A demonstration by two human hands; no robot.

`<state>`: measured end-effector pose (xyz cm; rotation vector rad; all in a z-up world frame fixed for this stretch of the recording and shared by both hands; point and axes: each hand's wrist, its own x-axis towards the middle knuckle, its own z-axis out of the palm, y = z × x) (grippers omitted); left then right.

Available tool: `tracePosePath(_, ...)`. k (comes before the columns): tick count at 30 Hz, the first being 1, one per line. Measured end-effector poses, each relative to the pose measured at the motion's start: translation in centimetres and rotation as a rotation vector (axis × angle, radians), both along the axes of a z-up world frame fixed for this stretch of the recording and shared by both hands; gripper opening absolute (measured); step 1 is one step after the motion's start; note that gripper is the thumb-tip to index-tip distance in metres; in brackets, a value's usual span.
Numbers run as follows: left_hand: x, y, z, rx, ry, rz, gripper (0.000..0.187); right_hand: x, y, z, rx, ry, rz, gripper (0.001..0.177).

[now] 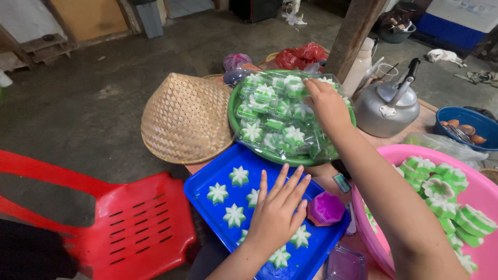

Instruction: The person sits on the floor and packages star-shaped green and white candies. They pick candies from a pink basin, place them into clear plastic wrappers, seal the wrappers using a handheld heat sealer, and then place the finished packages onto a green tray.

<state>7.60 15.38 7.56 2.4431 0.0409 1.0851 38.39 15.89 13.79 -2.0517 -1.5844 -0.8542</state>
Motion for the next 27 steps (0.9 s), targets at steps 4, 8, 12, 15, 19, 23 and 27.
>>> tracePosePath(4,-0.6,0.0,-0.4,-0.007,0.011,0.028,0.051,-0.6,-0.5,0.5,0.0,-0.011,0.04,0.059)
tracePosePath(8,-0.9,-0.3,-0.9,-0.067,0.019,0.019,0.052,-3.3,-2.7,2.4,0.014,-0.025,0.037,0.055)
tracePosePath(12,-1.9,-1.6,-1.2,-0.153,0.06,-0.041,0.048,-7.8,-7.0,3.4,-0.04,-0.034,0.108,0.048)
tracePosePath(15,-3.0,-2.9,-1.9,-0.158,0.072,-0.088,0.046,-11.6,-12.0,3.1,-0.142,-0.04,0.176,0.045)
tracePosePath(19,-4.4,-4.3,-3.4,-0.162,0.068,-0.153,0.04,-17.5,-19.1,0.8,-0.257,0.059,0.173,0.047)
tracePosePath(23,-6.1,-4.9,-5.3,-0.173,0.039,-0.216,0.034,-23.5,-25.5,-1.8,-0.426,0.337,0.133,0.059)
tracePosePath(27,-7.5,-5.8,-6.6,-0.164,0.055,-0.246,0.034,-27.0,-28.8,-4.7,-0.664,0.765,-0.054,0.028)
